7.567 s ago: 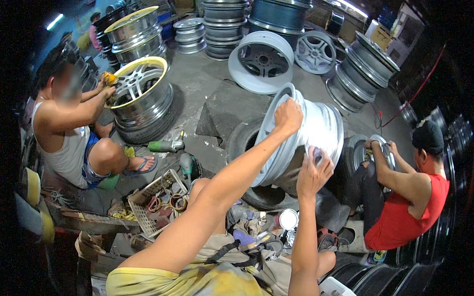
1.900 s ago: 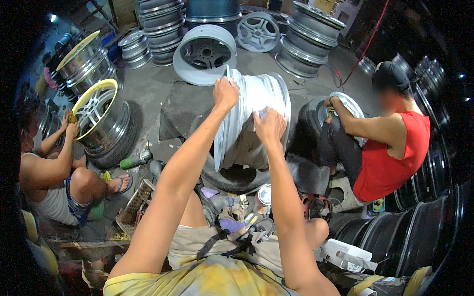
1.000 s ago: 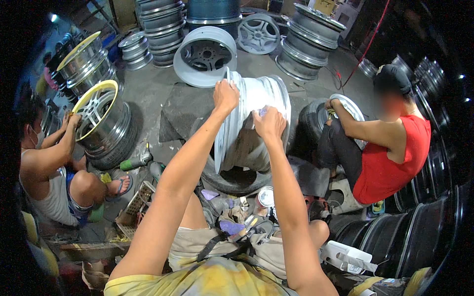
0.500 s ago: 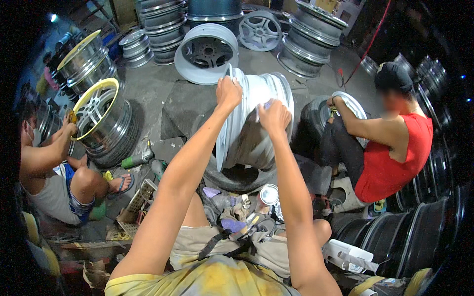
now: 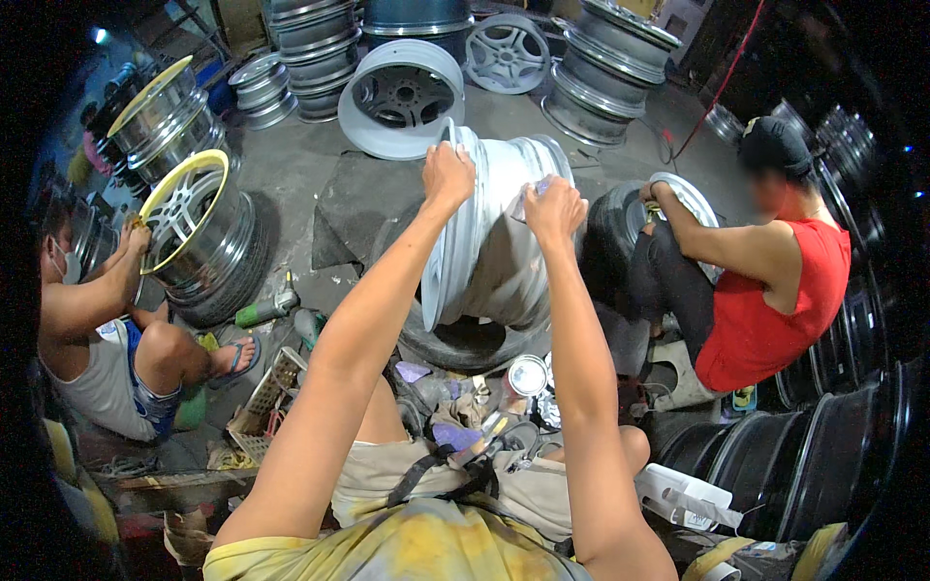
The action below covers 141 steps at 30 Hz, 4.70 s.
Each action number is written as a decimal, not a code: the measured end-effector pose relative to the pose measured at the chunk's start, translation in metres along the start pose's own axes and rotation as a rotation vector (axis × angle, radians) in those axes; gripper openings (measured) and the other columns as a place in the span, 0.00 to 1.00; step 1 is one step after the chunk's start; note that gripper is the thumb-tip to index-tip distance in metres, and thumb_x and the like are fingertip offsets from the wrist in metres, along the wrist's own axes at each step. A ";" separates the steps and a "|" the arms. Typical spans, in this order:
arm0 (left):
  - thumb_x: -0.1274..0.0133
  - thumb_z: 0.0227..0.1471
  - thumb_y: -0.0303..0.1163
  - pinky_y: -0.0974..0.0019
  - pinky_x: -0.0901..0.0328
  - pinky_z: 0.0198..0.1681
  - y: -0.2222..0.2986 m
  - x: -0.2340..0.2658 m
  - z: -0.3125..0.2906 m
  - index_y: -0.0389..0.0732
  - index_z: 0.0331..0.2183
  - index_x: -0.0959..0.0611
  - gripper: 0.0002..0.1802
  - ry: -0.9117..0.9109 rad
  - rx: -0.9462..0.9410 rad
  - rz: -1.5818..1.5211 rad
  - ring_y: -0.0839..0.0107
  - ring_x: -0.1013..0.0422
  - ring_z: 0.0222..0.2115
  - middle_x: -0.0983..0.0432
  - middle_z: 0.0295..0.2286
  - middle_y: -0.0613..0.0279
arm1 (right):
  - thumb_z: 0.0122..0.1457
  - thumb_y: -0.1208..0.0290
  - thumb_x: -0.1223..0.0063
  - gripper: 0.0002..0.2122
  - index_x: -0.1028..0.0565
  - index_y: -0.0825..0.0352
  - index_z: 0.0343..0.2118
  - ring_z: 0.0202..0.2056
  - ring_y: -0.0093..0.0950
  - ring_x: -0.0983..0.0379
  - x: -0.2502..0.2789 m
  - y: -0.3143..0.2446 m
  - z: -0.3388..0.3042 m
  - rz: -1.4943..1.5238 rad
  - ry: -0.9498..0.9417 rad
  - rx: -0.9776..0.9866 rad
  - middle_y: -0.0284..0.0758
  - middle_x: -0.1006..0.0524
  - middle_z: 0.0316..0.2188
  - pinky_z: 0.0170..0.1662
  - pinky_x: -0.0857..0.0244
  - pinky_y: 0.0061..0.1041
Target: The person sits on the floor in a workshop and manually sands a silver car rim using a purple sanding block. They rotate the rim to sand different sections of the outer lip and inner barrel. Other workers are visible in the background performing similar tasks on other rims.
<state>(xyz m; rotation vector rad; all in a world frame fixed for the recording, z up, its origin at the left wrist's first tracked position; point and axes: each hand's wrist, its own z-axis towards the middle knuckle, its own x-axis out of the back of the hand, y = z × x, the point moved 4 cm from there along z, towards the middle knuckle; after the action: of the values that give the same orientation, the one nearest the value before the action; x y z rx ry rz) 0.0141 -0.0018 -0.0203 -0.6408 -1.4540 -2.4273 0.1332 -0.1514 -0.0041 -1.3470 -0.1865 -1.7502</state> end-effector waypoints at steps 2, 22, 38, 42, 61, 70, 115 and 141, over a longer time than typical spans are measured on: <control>0.52 0.60 0.34 0.47 0.34 0.48 -0.005 0.001 0.002 0.26 0.36 0.23 0.16 -0.010 0.027 -0.005 0.41 0.28 0.42 0.28 0.41 0.34 | 0.51 0.56 0.37 0.16 0.18 0.67 0.31 0.37 0.46 0.21 -0.002 -0.009 -0.012 0.047 -0.044 0.013 0.48 0.19 0.31 0.43 0.32 0.42; 0.55 0.61 0.36 0.46 0.35 0.49 -0.007 0.001 0.006 0.26 0.36 0.22 0.19 -0.028 0.010 0.053 0.40 0.30 0.44 0.27 0.40 0.35 | 0.53 0.72 0.40 0.07 0.19 0.66 0.35 0.34 0.39 0.29 0.055 0.012 -0.060 0.133 0.333 0.385 0.39 0.27 0.29 0.38 0.36 0.39; 0.55 0.60 0.35 0.46 0.35 0.49 -0.005 -0.002 0.008 0.27 0.36 0.22 0.18 -0.080 -0.022 0.070 0.39 0.29 0.42 0.27 0.39 0.31 | 0.54 0.79 0.50 0.10 0.23 0.72 0.38 0.39 0.40 0.29 -0.020 -0.008 -0.049 0.100 0.238 0.556 0.42 0.27 0.37 0.45 0.34 0.36; 0.55 0.60 0.36 0.46 0.35 0.49 -0.012 0.001 0.004 0.26 0.36 0.22 0.18 -0.028 -0.032 0.076 0.39 0.29 0.43 0.27 0.40 0.32 | 0.56 0.74 0.45 0.12 0.21 0.66 0.43 0.41 0.35 0.30 -0.014 -0.001 -0.102 0.015 0.215 0.507 0.37 0.27 0.36 0.43 0.38 0.34; 0.53 0.60 0.34 0.45 0.35 0.47 0.001 -0.003 0.003 0.26 0.36 0.23 0.17 -0.032 0.009 0.005 0.39 0.29 0.42 0.28 0.39 0.32 | 0.61 0.74 0.50 0.11 0.21 0.70 0.43 0.49 0.41 0.28 -0.028 -0.031 -0.023 0.201 0.231 0.520 0.41 0.23 0.41 0.57 0.39 0.41; 0.54 0.60 0.34 0.45 0.35 0.49 -0.002 -0.001 -0.001 0.26 0.37 0.24 0.17 -0.023 0.028 -0.016 0.39 0.29 0.43 0.29 0.41 0.32 | 0.62 0.77 0.53 0.12 0.21 0.69 0.46 0.54 0.39 0.29 -0.026 -0.021 -0.069 0.161 0.310 0.552 0.42 0.23 0.48 0.65 0.47 0.47; 0.58 0.63 0.47 0.48 0.39 0.51 -0.027 0.026 -0.028 0.29 0.37 0.20 0.27 0.093 0.018 -0.082 0.42 0.31 0.46 0.25 0.42 0.37 | 0.64 0.72 0.52 0.11 0.20 0.68 0.43 0.46 0.39 0.23 -0.011 0.105 -0.276 0.490 -0.140 0.138 0.43 0.19 0.42 0.59 0.41 0.42; 0.68 0.65 0.64 0.58 0.44 0.28 -0.096 0.035 -0.184 0.27 0.25 0.27 0.44 -0.153 0.185 -0.153 0.71 0.44 0.24 0.40 0.18 0.64 | 0.50 0.59 0.39 0.17 0.24 0.72 0.31 0.37 0.52 0.24 -0.113 0.133 -0.324 0.680 -0.549 -0.262 0.52 0.21 0.30 0.41 0.31 0.45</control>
<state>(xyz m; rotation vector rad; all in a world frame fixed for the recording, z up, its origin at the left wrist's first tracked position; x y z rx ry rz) -0.1018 -0.1167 -0.1530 -0.7105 -1.8254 -2.3586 0.0014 -0.3598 -0.2773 -1.7956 0.1943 -0.8385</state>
